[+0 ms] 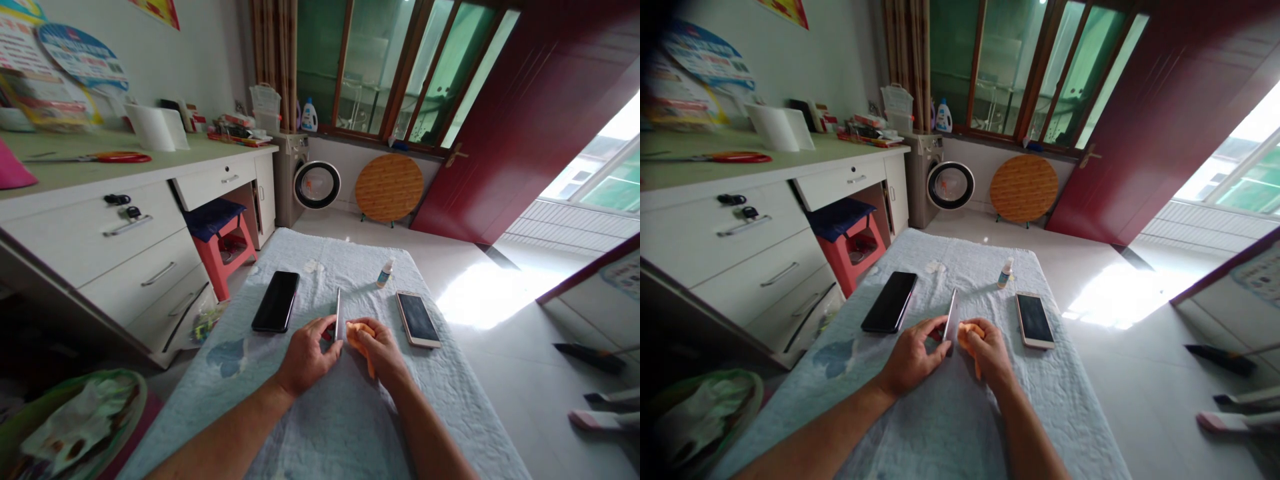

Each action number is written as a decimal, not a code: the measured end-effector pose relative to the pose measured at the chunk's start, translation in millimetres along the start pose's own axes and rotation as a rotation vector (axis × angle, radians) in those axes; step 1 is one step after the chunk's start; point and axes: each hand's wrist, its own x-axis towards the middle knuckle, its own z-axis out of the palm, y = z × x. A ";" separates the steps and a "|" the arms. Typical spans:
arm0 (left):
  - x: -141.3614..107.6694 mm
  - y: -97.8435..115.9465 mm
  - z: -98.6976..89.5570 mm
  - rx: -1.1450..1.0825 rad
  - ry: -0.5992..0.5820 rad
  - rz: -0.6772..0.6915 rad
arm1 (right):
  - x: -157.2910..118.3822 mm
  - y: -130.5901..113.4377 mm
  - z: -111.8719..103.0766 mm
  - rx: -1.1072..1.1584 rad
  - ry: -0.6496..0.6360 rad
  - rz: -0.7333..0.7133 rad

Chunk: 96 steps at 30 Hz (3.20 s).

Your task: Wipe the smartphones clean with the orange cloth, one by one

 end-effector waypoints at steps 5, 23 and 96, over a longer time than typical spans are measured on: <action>1.4 0.2 -0.3 -0.029 0.008 -0.049 | 2.8 4.2 -1.1 -0.040 0.044 -0.029; 0.0 -7.1 3.7 0.001 -0.213 -0.194 | 8.9 10.0 -8.2 -0.258 0.249 -0.214; 1.9 -17.5 12.1 0.391 -0.334 0.009 | 12.8 -2.2 -10.7 -0.843 0.029 -0.379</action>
